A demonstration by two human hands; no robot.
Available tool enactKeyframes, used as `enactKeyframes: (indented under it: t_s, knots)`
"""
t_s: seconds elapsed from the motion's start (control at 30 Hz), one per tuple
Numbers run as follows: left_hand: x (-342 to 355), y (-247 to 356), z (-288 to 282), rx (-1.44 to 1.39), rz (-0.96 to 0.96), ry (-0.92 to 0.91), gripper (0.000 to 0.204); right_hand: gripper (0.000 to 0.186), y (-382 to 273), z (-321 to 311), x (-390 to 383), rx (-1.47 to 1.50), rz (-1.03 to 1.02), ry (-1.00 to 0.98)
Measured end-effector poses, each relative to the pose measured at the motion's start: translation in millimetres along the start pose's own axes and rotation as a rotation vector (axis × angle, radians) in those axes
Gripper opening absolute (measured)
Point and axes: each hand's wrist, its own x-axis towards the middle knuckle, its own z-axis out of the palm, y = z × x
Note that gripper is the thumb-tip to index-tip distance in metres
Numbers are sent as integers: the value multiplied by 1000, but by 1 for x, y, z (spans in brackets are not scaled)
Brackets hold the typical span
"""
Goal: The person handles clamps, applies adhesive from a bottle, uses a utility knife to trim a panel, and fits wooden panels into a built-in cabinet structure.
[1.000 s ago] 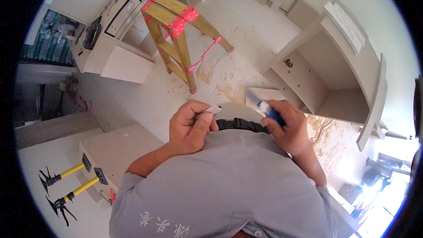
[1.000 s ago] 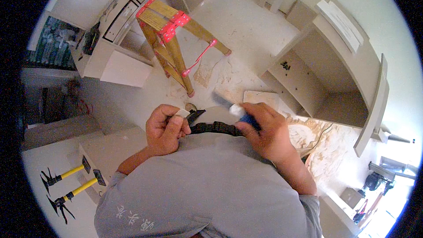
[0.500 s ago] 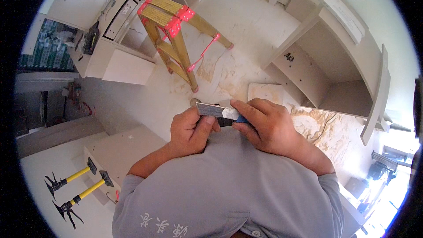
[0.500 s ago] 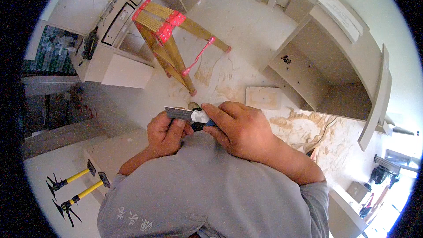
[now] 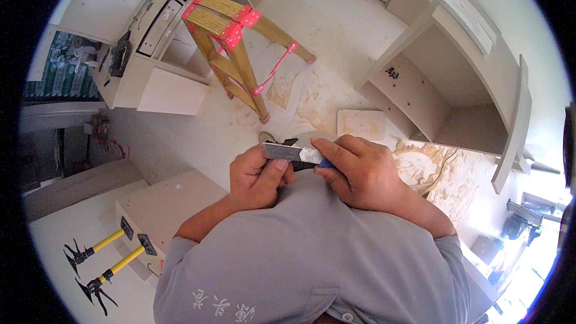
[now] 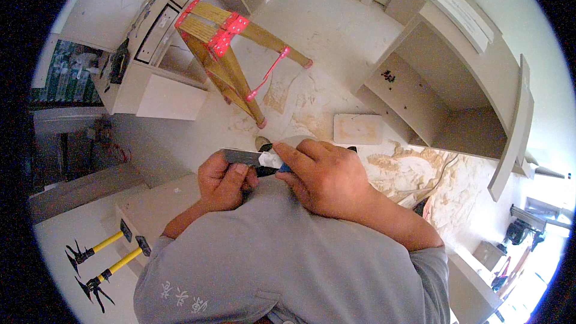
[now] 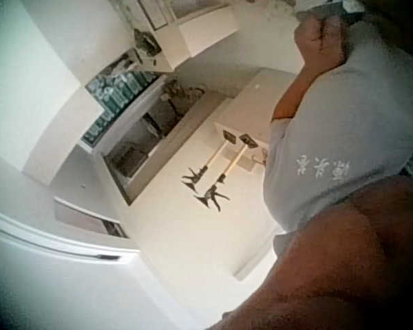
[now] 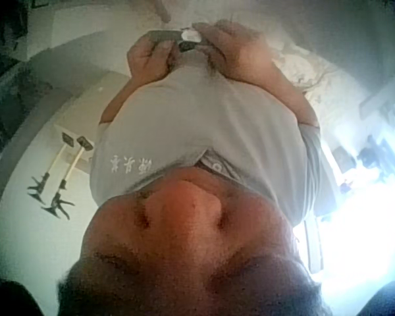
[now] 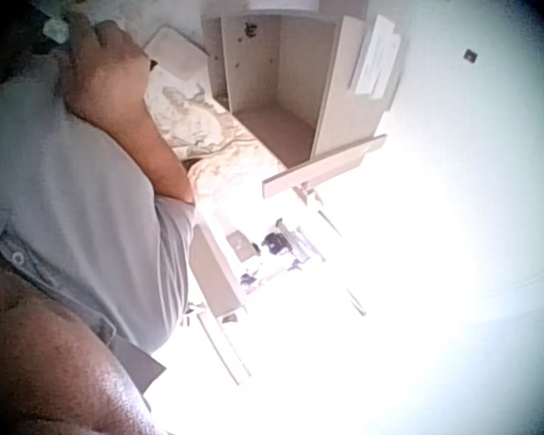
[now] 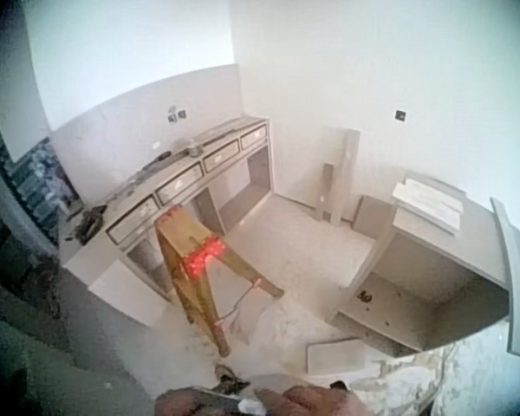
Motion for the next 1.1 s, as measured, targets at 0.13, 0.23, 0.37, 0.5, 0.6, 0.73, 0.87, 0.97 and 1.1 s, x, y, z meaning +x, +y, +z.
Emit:
enactKeyframes:
  t_s: [0.13,0.23,0.37,0.5,0.6,0.73,0.87,0.97,1.1]
  knots:
    - [2,3,1,27,84,5,19,40,16,9,-9,-64,112,-20]
    - [1,11,-8,86,303,-66,17,36,47,8,-6,-215,488,-30]
    - [-4,10,-5,-43,76,18,14,36,52,-5,-20,-54,349,135]
    - [1,5,3,-52,62,-2,14,40,23,-11,-20,115,100,18]
    - [1,8,4,44,20,-25,15,44,8,-7,-8,91,-47,-36]
    - [-1,11,4,4,-5,-27,14,45,4,-5,0,54,-57,-10]
    - [-3,9,3,14,13,-8,14,46,4,-4,-4,43,-63,-18]
    - [-4,8,2,26,35,-15,14,46,4,-2,-3,31,-86,-10]
    - [-5,8,3,-28,46,10,14,46,2,-1,0,33,-108,-14]
